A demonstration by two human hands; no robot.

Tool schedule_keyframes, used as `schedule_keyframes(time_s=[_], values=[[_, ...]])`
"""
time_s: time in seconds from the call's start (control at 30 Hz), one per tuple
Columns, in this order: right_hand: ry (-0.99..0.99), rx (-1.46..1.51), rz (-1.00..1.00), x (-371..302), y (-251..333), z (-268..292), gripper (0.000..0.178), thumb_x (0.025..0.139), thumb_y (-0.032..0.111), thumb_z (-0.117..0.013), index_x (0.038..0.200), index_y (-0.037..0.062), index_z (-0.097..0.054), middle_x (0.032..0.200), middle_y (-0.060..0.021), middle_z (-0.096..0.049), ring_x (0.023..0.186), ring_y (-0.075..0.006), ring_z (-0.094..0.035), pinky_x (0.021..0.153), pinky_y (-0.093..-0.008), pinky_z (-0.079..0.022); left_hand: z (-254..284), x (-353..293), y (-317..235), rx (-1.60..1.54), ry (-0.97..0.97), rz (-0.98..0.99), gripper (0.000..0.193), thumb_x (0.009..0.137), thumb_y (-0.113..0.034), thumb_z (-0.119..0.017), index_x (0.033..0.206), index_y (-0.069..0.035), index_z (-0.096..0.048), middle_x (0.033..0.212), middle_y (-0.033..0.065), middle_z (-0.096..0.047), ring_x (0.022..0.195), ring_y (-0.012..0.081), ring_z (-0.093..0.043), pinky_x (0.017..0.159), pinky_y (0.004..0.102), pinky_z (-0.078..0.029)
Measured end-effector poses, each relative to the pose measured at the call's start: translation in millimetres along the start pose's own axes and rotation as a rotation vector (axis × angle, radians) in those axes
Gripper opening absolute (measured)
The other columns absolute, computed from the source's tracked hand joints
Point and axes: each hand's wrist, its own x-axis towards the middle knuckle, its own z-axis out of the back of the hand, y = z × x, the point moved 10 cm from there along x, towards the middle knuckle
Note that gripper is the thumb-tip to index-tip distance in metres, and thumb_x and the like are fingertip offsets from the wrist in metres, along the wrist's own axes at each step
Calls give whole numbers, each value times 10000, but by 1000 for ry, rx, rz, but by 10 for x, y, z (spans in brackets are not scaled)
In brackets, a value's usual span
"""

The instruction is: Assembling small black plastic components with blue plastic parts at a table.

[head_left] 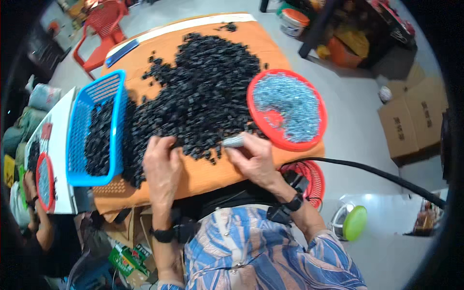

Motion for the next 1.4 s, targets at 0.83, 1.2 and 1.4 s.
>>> schedule_keyframes(time_s=[0.83,1.2,1.4], values=[[196,-814,-288,503,-413,606,81,756,45,-564,760,-31,-593,775,-200,-629,737,-371,-622,686,-454,-491,-139,-435,363,-1089,108,499,98,844,-9,-615,942,-4,-613,846,55,-631,715,108,-605,646,216,-492],[41,-281,-260,420,-506,653,124,749,34,-544,778,-74,-597,729,-210,-620,645,-311,-627,623,-398,-480,-202,-426,361,-1177,97,500,140,856,10,-602,994,29,-610,856,85,-646,759,130,-638,705,237,-528],[75,-348,-186,399,-410,626,114,755,16,-568,803,-72,-623,741,-208,-609,643,-304,-617,614,-385,-474,-208,-445,405,-1198,102,512,135,865,16,-589,998,36,-602,875,100,-645,773,146,-650,713,242,-542]])
